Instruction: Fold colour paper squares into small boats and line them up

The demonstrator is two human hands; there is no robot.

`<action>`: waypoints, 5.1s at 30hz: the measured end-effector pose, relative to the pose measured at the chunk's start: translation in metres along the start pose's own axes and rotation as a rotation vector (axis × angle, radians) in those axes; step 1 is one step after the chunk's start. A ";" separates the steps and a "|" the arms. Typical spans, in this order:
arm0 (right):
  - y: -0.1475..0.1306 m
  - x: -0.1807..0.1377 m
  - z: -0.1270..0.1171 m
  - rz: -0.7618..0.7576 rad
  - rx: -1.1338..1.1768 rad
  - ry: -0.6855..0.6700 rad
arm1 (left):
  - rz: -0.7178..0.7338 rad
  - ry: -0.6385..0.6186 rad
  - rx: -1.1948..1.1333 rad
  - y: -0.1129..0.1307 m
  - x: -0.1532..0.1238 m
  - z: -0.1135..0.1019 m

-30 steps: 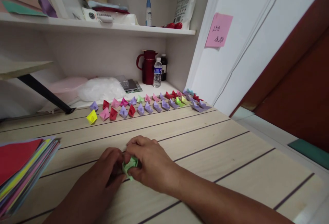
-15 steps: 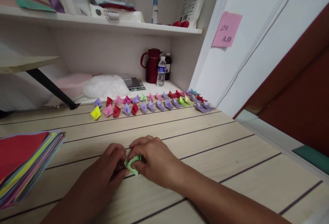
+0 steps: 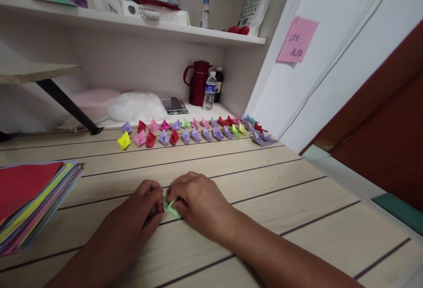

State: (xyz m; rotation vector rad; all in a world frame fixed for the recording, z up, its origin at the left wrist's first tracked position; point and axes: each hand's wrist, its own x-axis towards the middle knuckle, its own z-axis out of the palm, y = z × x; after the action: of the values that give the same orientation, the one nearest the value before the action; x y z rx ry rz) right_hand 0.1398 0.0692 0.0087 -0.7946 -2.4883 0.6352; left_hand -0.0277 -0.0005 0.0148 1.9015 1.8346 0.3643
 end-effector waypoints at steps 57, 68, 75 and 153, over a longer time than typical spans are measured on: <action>-0.004 0.002 0.004 0.207 0.397 0.232 | 0.063 0.227 -0.586 -0.013 0.015 0.020; -0.009 0.001 -0.002 0.276 0.226 0.159 | 0.015 0.244 -0.419 -0.007 0.013 0.018; -0.004 0.002 0.000 0.243 0.093 0.111 | 0.077 0.231 -0.308 -0.012 0.017 0.014; 0.007 0.005 0.003 0.092 0.054 0.077 | 0.139 0.243 -0.093 -0.032 0.019 0.010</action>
State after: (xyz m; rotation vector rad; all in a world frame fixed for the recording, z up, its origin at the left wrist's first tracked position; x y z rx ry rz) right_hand 0.1376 0.0769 0.0038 -0.9001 -2.3665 0.6869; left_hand -0.0491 0.0170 -0.0121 1.9971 1.8018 0.7446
